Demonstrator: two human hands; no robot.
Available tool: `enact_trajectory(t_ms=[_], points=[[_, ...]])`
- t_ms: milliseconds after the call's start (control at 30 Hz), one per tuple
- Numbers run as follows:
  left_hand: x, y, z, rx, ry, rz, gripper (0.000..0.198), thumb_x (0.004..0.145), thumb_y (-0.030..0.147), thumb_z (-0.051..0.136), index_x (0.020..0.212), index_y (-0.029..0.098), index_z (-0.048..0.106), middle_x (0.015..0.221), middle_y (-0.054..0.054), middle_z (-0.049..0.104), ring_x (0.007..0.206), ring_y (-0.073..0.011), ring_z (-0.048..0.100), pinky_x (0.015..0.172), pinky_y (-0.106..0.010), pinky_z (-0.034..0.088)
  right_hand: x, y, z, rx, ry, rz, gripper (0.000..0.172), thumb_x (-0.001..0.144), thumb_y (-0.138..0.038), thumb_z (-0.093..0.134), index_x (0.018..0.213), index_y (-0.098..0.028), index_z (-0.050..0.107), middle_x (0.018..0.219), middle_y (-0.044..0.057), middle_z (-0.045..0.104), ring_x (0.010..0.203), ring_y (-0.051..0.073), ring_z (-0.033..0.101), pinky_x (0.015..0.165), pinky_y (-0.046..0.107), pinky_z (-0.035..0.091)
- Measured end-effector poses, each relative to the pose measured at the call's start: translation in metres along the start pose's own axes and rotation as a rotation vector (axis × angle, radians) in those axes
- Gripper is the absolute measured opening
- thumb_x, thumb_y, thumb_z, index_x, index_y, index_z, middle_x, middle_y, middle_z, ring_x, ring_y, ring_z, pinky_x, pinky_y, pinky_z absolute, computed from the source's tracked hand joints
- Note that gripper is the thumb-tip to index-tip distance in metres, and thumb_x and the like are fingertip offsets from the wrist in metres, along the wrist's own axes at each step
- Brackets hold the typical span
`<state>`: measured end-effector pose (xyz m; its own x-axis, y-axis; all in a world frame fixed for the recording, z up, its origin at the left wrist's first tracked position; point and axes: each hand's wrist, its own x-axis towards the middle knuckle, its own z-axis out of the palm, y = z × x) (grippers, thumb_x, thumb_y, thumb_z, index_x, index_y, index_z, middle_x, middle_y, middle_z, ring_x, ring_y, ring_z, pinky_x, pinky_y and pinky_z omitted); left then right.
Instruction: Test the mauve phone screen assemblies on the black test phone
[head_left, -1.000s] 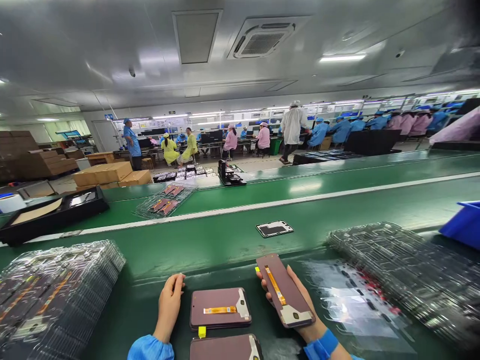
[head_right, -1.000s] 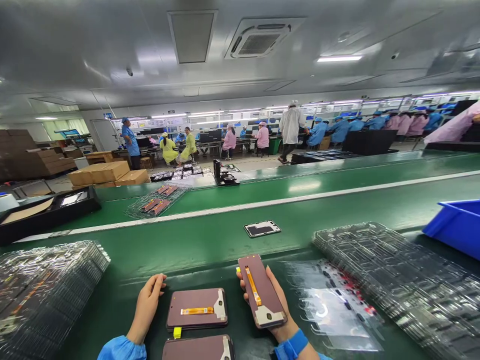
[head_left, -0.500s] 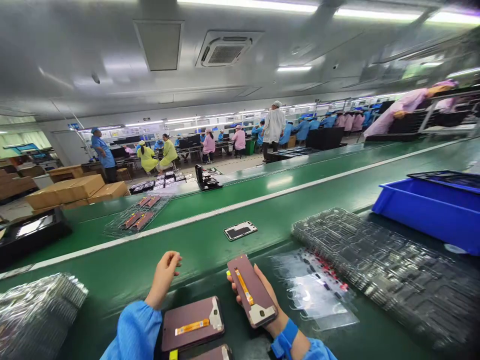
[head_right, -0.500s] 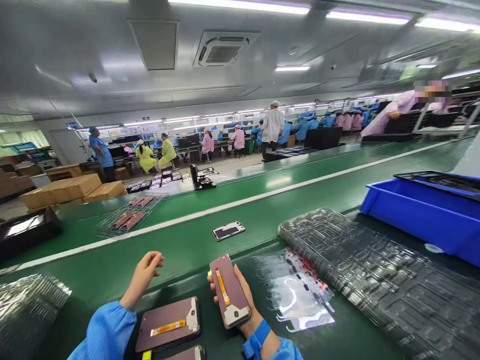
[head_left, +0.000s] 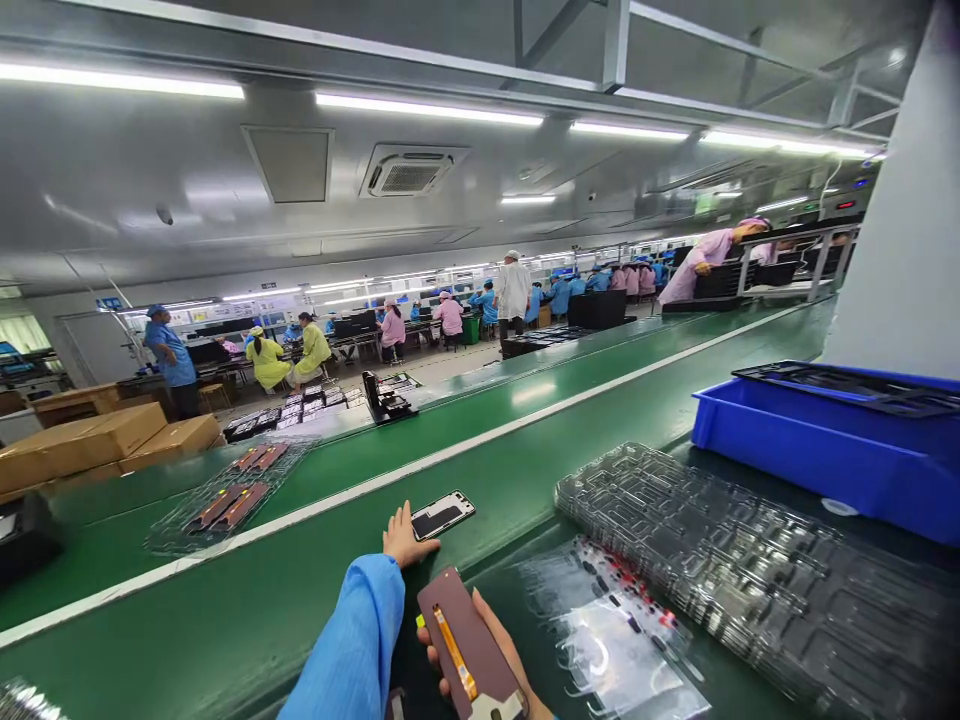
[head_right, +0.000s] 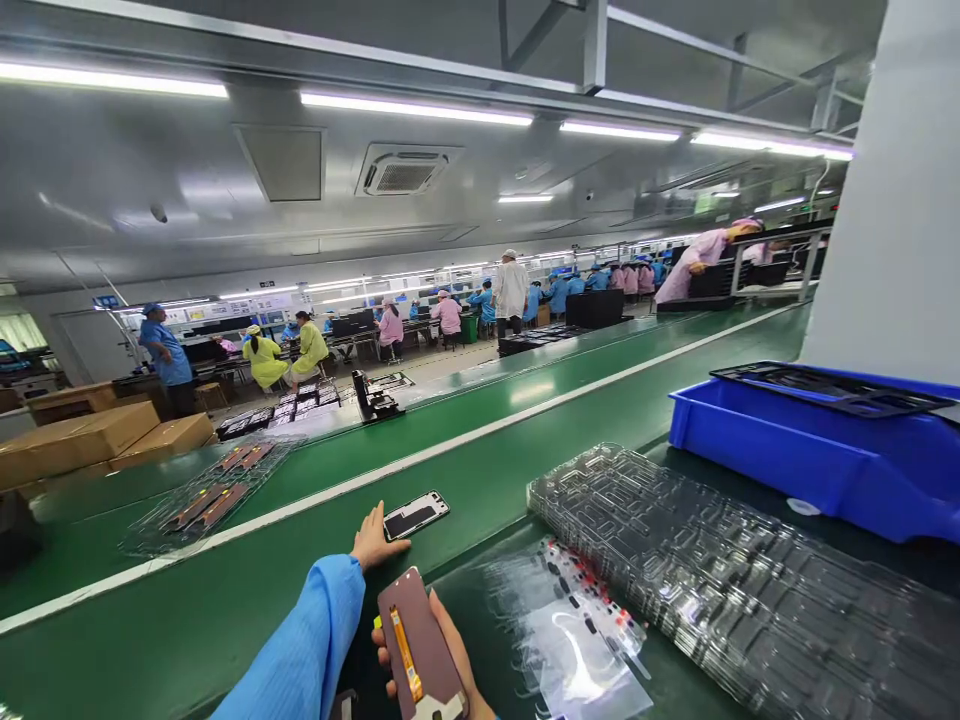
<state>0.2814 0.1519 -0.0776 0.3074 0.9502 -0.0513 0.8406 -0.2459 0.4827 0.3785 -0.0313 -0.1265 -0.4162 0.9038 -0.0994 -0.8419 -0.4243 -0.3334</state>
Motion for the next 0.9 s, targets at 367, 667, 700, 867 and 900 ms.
enact_trajectory(t_ms=[367, 667, 700, 867, 900], points=[[-0.056, -0.025, -0.059, -0.204, 0.397, 0.064, 0.062, 0.077, 0.04, 0.065, 0.131, 0.012, 0.05, 0.132, -0.018, 0.05, 0.124, -0.0319, 0.05, 0.107, -0.043, 0.037, -0.018, 0.004, 0.012, -0.029, -0.001, -0.079, 0.058, 0.098, -0.061, 0.041, 0.103, -0.01, 0.068, 0.095, 0.016, 0.071, 0.075, 0.02, 0.069, 0.052, 0.025, 0.057], [-0.168, -0.078, -0.157, -0.797, 0.746, 0.022, 0.078, 0.076, 0.051, 0.065, 0.14, 0.023, 0.032, 0.125, -0.012, 0.048, 0.105, -0.0271, 0.063, 0.084, -0.043, 0.057, -0.034, 0.004, 0.019, -0.087, 0.009, -0.062, 0.055, 0.099, -0.054, 0.045, 0.111, -0.004, 0.065, 0.103, 0.019, 0.07, 0.078, 0.022, 0.07, 0.056, 0.029, 0.058], [-0.187, -0.08, -0.157, -0.868, 0.733, 0.018, 0.078, 0.077, 0.053, 0.063, 0.141, 0.024, 0.03, 0.122, -0.011, 0.051, 0.104, -0.0266, 0.065, 0.084, -0.042, 0.058, -0.038, 0.005, 0.022, -0.093, 0.009, -0.077, 0.053, 0.098, -0.053, 0.048, 0.113, -0.004, 0.064, 0.107, 0.019, 0.069, 0.081, 0.022, 0.07, 0.059, 0.03, 0.059], [-0.283, -0.078, -0.124, -1.198, 0.482, -0.032, 0.074, 0.069, 0.056, 0.074, 0.128, 0.018, 0.049, 0.114, -0.013, 0.067, 0.116, -0.033, 0.062, 0.099, -0.044, 0.05, -0.064, 0.014, 0.049, -0.145, 0.014, -0.173, 0.047, 0.092, -0.046, 0.064, 0.122, -0.01, 0.061, 0.125, 0.016, 0.062, 0.108, 0.027, 0.064, 0.084, 0.039, 0.057], [-0.298, -0.077, -0.115, -1.274, 0.422, -0.048, 0.076, 0.067, 0.055, 0.076, 0.129, 0.019, 0.049, 0.117, -0.014, 0.068, 0.12, -0.0337, 0.058, 0.1, -0.043, 0.049, -0.07, 0.016, 0.056, -0.158, 0.014, -0.187, 0.049, 0.09, -0.047, 0.068, 0.124, -0.012, 0.06, 0.128, 0.016, 0.061, 0.111, 0.028, 0.062, 0.086, 0.041, 0.057]])
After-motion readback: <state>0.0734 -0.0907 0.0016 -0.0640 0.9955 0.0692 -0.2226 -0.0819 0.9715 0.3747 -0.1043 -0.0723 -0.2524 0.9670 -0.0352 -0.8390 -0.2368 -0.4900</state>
